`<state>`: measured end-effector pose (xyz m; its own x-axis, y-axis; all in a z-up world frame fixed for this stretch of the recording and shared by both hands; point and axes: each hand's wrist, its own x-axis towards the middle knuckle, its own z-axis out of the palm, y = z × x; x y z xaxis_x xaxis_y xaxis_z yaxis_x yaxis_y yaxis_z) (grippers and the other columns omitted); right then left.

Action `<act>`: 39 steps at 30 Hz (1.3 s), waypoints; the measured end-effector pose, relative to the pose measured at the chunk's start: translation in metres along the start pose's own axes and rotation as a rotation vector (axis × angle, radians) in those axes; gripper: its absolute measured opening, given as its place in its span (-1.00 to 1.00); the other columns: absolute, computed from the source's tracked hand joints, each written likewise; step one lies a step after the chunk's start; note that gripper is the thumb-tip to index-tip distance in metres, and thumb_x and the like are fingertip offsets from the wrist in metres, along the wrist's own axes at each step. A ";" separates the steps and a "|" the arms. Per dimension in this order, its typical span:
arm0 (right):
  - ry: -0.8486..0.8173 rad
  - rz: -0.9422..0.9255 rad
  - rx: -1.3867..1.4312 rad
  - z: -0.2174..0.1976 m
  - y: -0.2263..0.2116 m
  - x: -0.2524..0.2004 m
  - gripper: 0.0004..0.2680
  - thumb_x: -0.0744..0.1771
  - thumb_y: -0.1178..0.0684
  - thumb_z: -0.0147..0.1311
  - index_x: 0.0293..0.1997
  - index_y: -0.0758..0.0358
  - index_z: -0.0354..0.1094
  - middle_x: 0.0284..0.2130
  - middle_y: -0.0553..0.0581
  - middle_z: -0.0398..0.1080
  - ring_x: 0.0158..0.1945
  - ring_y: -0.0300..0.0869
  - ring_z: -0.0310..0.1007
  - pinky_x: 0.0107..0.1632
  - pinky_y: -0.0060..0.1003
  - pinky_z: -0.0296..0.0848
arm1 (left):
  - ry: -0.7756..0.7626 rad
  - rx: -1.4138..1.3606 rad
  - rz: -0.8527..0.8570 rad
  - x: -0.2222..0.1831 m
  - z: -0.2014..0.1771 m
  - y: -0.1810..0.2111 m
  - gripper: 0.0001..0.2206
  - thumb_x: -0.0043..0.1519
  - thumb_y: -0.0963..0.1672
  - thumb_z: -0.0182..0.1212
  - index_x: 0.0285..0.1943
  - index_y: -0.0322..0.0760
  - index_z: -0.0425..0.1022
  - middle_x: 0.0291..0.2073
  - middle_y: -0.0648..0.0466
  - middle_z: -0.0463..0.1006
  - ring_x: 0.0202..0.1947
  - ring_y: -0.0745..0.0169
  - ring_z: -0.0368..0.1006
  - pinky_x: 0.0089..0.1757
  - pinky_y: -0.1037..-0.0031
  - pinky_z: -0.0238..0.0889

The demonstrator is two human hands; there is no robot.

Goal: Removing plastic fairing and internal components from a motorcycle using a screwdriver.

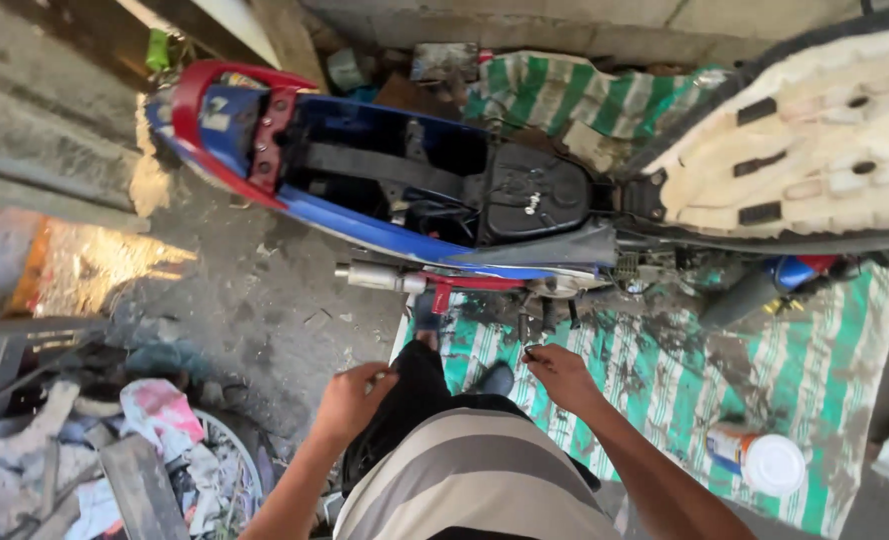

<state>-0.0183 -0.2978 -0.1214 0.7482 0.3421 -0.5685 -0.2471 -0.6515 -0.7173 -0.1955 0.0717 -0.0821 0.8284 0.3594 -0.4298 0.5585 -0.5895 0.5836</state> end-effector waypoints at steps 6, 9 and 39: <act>-0.180 0.016 -0.188 0.026 -0.009 -0.004 -0.87 0.43 -0.05 0.18 -0.08 0.01 0.68 -0.13 0.01 0.69 -0.09 -0.12 0.63 -0.01 -0.02 0.54 | -0.049 -0.074 -0.291 -0.071 -0.020 -0.082 -0.68 0.32 0.07 0.26 0.17 0.09 0.76 -0.11 0.11 0.88 -0.04 0.05 0.80 -0.05 0.22 0.52; -0.109 0.065 -0.143 0.047 -0.023 -0.021 -0.87 0.42 -0.06 0.23 -0.04 0.03 0.66 -0.21 -0.04 0.66 -0.07 -0.16 0.65 0.04 -0.02 0.54 | -0.012 -0.087 -0.122 -0.062 -0.011 -0.098 -0.72 0.27 0.01 0.36 0.12 0.02 0.77 -0.09 0.16 0.88 -0.10 0.13 0.82 -0.05 0.27 0.56; 0.433 -0.076 0.331 0.194 -0.189 0.005 -0.89 0.44 0.20 0.18 0.01 0.29 0.63 -0.40 0.22 0.66 -0.33 -0.13 0.70 -0.11 -0.19 0.72 | -0.489 -0.217 0.114 0.112 -0.101 -0.160 -0.67 0.38 0.07 0.33 0.26 0.05 0.73 0.05 -0.01 0.80 0.14 -0.17 0.68 0.16 0.06 0.53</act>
<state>-0.0878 -0.0416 -0.0667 0.9391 0.0242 -0.3428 -0.3110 -0.3643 -0.8778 -0.1870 0.2790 -0.1542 0.7962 -0.1073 -0.5954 0.5051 -0.4239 0.7518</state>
